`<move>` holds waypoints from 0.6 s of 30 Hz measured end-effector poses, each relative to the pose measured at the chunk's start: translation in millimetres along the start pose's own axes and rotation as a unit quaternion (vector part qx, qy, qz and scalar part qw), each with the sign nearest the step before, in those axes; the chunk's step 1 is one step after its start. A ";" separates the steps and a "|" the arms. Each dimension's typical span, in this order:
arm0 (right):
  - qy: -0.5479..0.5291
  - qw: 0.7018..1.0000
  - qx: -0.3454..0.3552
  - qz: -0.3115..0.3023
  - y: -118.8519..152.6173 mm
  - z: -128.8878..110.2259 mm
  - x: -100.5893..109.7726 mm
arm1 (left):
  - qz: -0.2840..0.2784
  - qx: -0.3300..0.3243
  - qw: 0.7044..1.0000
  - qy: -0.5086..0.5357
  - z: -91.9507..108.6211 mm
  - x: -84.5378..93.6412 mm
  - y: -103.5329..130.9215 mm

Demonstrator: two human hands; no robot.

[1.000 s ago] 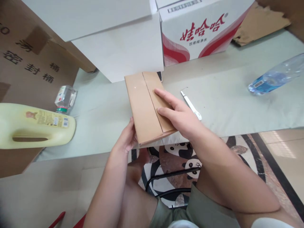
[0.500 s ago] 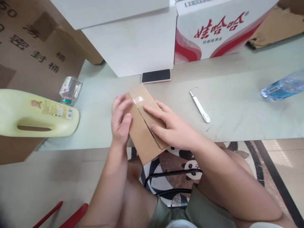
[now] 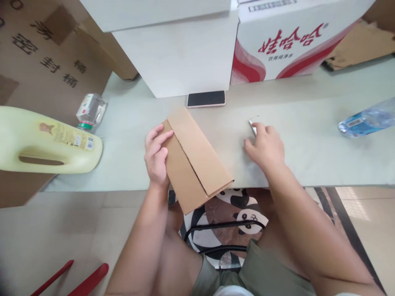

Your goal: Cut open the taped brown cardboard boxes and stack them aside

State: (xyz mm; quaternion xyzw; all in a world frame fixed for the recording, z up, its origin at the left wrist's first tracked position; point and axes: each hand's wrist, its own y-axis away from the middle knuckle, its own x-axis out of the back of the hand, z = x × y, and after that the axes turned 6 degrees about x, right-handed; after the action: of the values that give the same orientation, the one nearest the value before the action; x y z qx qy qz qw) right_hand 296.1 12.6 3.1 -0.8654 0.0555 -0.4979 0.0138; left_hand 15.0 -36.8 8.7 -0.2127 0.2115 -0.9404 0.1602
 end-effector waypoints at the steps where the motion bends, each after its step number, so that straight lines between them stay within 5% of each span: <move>1: 0.037 0.999 -0.007 -0.016 -2.0 8.2 -1.0 | -0.001 0.001 1.000 0.000 0.2 -0.9 -0.2; 5: 0.041 0.998 -0.009 -0.049 -4.7 21.0 0.4 | 0.001 -0.002 1.000 0.008 0.6 -5.1 -1.6; 8: -0.130 0.991 -0.026 -0.015 -6.1 9.2 7.1 | 0.005 -0.008 1.000 0.006 1.5 -8.9 -2.0; 13: -0.515 0.849 -0.006 0.119 1.2 -30.6 37.6 | 0.005 -0.018 1.000 -0.023 8.2 -20.2 1.5; 16: -0.509 0.839 0.054 0.186 19.8 -50.0 64.6 | 0.033 -0.032 0.999 -0.018 13.6 -28.7 5.0; 18: -0.483 0.851 0.109 0.175 34.2 -58.8 80.7 | 0.044 -0.033 0.998 -0.018 16.7 -32.1 6.5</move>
State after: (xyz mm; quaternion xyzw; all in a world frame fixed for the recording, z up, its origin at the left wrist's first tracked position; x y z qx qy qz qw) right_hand 282.7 -28.4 99.5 -0.9657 0.1372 -0.0089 0.2201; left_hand 51.8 -35.4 8.7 -0.2256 0.2488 -0.9209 0.1979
